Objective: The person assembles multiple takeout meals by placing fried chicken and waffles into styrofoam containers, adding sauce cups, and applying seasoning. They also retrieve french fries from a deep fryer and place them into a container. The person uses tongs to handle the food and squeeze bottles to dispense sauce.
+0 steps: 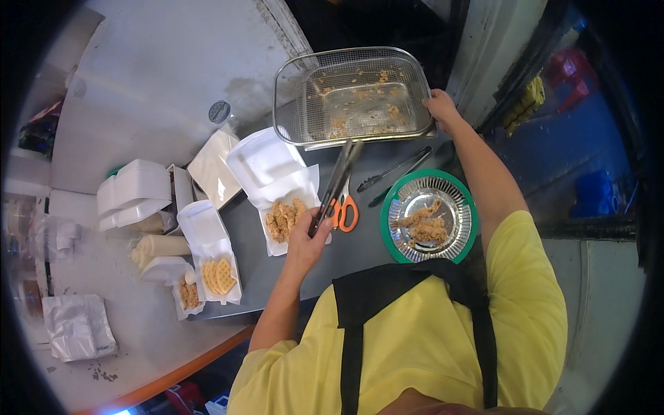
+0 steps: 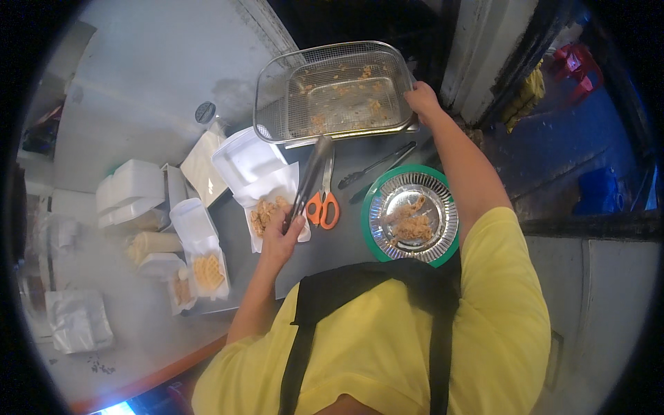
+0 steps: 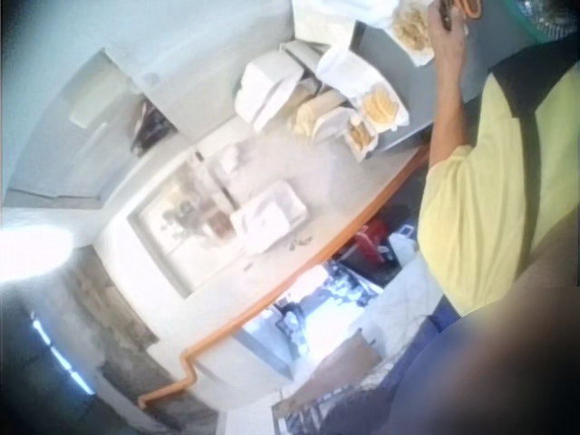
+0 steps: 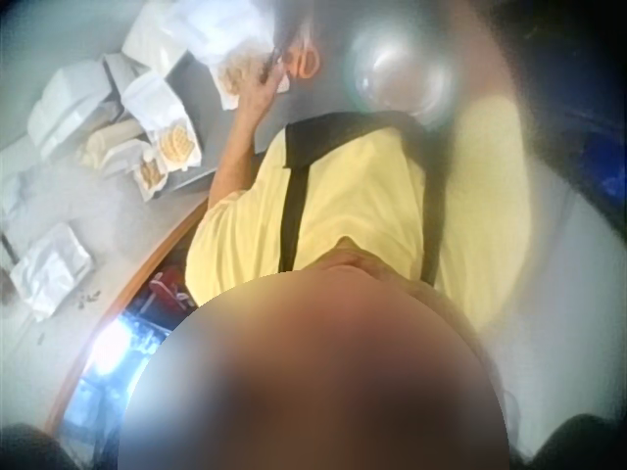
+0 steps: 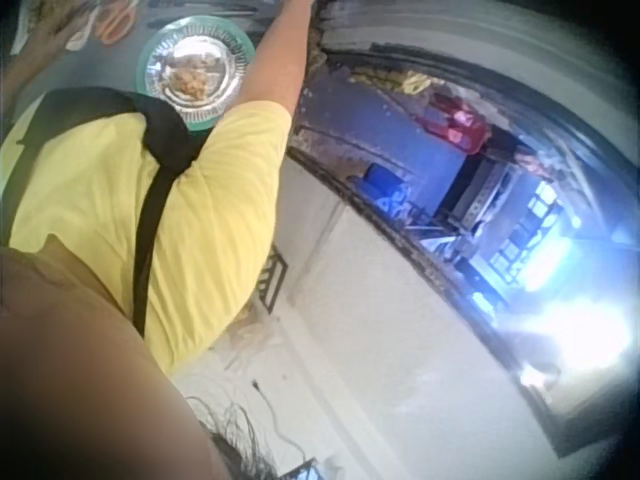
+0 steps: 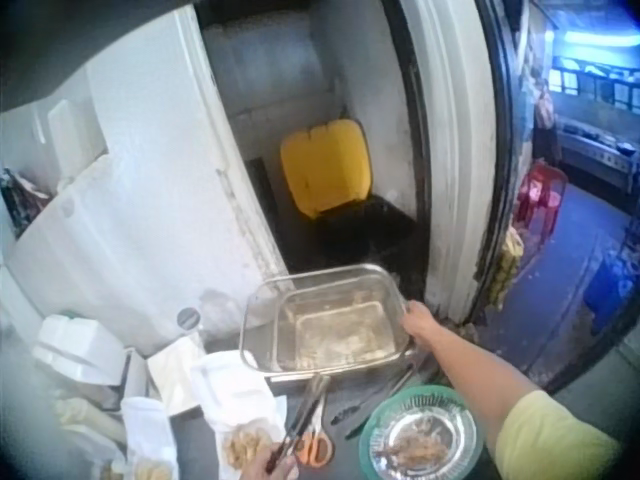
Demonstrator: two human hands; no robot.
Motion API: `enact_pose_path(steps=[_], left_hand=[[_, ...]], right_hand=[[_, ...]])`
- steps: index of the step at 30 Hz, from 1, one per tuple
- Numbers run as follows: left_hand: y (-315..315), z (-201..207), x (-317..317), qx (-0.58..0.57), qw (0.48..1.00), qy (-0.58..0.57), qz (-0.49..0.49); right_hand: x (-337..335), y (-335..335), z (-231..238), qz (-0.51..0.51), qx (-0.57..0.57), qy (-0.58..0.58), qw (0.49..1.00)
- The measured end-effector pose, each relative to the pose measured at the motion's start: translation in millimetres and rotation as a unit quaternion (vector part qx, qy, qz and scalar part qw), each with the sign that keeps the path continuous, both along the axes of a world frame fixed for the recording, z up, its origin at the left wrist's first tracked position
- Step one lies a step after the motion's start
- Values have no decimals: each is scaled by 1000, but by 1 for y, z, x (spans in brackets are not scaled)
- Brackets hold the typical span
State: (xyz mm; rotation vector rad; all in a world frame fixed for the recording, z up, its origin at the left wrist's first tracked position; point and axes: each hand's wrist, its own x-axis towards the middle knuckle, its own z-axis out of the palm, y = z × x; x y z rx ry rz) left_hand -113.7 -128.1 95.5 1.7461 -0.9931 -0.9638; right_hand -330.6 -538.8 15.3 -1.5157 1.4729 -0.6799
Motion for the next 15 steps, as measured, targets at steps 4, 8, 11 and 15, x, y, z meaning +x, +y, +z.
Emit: enact_pose_path(steps=[4, 8, 11, 15], left_hand=[[-21, -9, -4, 42, 998, -42, 22], [-33, -39, -39, 98, 983, -157, 1], [-40, -51, -63, 83, 967, -240, -19], [-35, -88, -61, 44, 925, -377, -36]], right_hand=[[36, -5, 9, -61, -68, 57, 994], [42, -25, 7, -110, -100, -49, 988], [32, -23, 3, -126, -253, -108, 953], [-13, 69, 27, 90, -413, 1, 906]])
